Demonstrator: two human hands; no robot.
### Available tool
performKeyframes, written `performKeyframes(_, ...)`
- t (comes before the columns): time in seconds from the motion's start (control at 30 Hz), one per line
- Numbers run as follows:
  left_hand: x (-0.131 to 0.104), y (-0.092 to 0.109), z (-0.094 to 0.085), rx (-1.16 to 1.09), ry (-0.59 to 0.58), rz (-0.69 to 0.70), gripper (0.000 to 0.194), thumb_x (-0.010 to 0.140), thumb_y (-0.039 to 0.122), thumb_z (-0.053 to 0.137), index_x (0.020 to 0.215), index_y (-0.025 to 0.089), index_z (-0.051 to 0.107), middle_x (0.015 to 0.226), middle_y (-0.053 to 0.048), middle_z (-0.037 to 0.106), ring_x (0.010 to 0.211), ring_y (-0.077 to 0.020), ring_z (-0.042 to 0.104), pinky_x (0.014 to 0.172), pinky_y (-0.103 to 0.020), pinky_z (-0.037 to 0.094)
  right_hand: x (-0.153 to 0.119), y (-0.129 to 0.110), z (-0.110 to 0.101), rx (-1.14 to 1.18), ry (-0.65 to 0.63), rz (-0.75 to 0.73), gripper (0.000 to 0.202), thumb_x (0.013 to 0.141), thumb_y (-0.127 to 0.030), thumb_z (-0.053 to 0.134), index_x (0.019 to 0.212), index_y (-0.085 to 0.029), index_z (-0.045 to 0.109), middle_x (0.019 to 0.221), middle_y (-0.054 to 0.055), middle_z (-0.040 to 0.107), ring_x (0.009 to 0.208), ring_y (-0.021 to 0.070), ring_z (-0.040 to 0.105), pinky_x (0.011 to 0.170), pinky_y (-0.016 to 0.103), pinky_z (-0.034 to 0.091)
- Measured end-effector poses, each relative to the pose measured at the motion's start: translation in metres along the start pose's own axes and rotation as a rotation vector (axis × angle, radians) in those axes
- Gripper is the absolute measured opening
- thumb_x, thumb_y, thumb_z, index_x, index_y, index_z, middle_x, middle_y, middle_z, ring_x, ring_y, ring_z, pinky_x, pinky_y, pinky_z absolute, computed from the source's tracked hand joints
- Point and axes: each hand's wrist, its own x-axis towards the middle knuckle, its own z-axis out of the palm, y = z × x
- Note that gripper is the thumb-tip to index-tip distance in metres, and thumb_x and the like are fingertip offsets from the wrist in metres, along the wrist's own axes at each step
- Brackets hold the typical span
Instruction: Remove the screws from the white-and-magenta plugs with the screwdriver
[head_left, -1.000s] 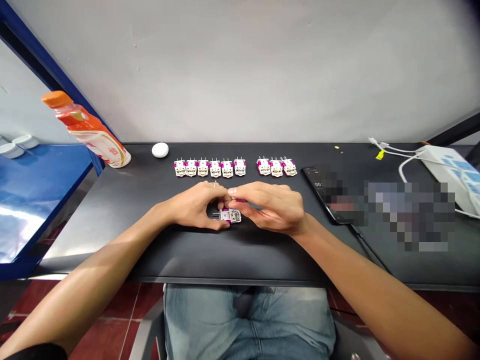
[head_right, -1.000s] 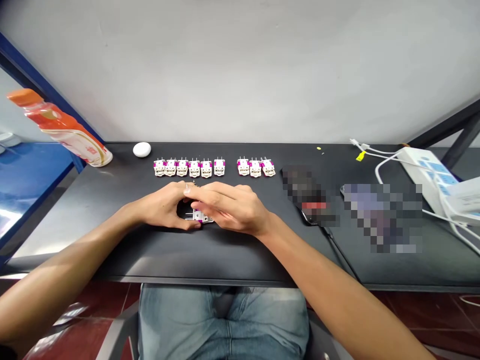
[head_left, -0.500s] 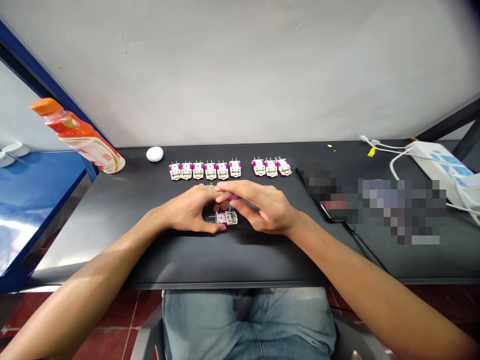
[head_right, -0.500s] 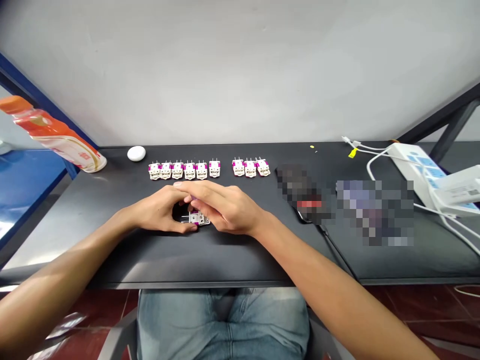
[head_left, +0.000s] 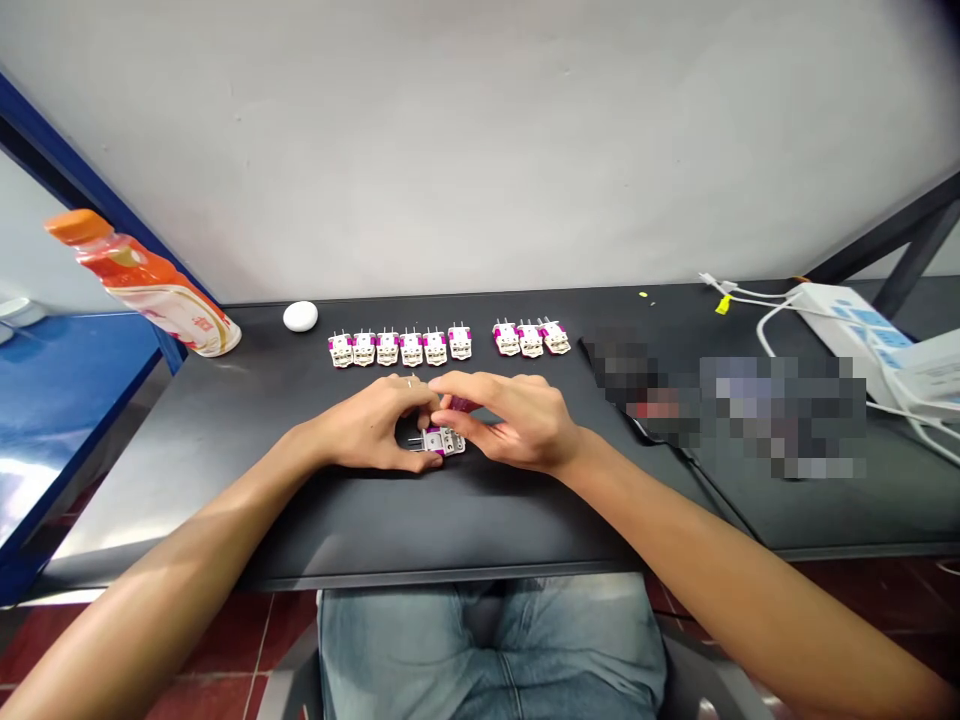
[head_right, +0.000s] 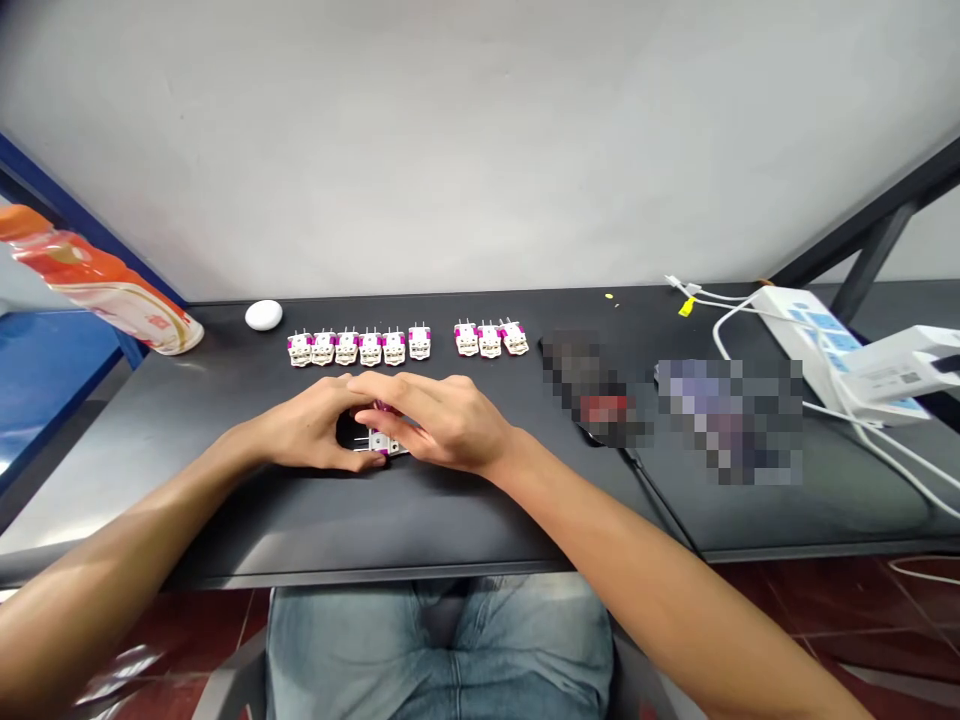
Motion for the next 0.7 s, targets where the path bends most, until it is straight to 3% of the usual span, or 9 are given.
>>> performKeyframes(0.13, 0.001, 0.001, -0.001, -0.059, -0.02, -0.014, 0.025, 0.088, 0.038, 0.086, 0.097, 0.02, 0.07, 0.094, -0.003, 0.074, 0.082, -0.0187, 0.069, 0.075, -0.03, 0.056, -0.001, 0.006, -0.006, 0.294, -0.281, 0.159, 0.048, 0.12, -0.021, 0.05, 0.168, -0.028, 0.047, 0.154, 0.011, 0.078, 0.119, 0.0169, 0.086, 0.099, 0.032, 0.074)
performKeyframes(0.23, 0.002, 0.003, -0.001, -0.068, -0.045, -0.037, 0.027, 0.089, 0.04, 0.085, 0.101, 0.02, 0.071, 0.098, -0.004, 0.075, 0.085, -0.0197, 0.069, 0.077, -0.031, 0.057, -0.002, 0.009, -0.007, 0.413, -0.354, 0.232, 0.051, 0.12, -0.016, 0.043, 0.169, -0.032, 0.043, 0.154, 0.01, 0.077, 0.116, 0.0151, 0.086, 0.101, 0.034, 0.074)
performKeyframes(0.37, 0.002, 0.004, -0.001, -0.033, -0.016, -0.018, 0.026, 0.089, 0.041, 0.083, 0.091, 0.022, 0.064, 0.086, 0.0, 0.069, 0.078, -0.0181, 0.063, 0.075, -0.031, 0.053, 0.001, 0.006, -0.008, 0.467, -0.353, 0.208, 0.045, 0.121, -0.016, 0.047, 0.164, -0.029, 0.051, 0.144, 0.008, 0.082, 0.124, 0.0147, 0.085, 0.104, 0.03, 0.072)
performKeyframes(0.47, 0.002, 0.004, 0.0, -0.006, 0.008, -0.006, 0.027, 0.089, 0.038, 0.083, 0.086, 0.022, 0.062, 0.081, 0.002, 0.065, 0.076, -0.0169, 0.061, 0.077, -0.031, 0.052, 0.005, 0.004, -0.011, 0.456, -0.316, 0.16, 0.038, 0.12, -0.014, 0.053, 0.155, -0.026, 0.062, 0.136, 0.006, 0.086, 0.114, 0.0119, 0.088, 0.099, 0.023, 0.071)
performKeyframes(0.7, 0.002, 0.003, -0.001, -0.01, -0.01, -0.014, 0.021, 0.089, 0.035, 0.083, 0.097, 0.021, 0.069, 0.086, 0.002, 0.071, 0.077, -0.0161, 0.064, 0.078, -0.03, 0.052, 0.004, 0.005, -0.01, 0.389, -0.213, 0.116, 0.033, 0.117, -0.014, 0.062, 0.148, -0.023, 0.068, 0.12, 0.004, 0.089, 0.102, 0.0137, 0.089, 0.092, 0.024, 0.073)
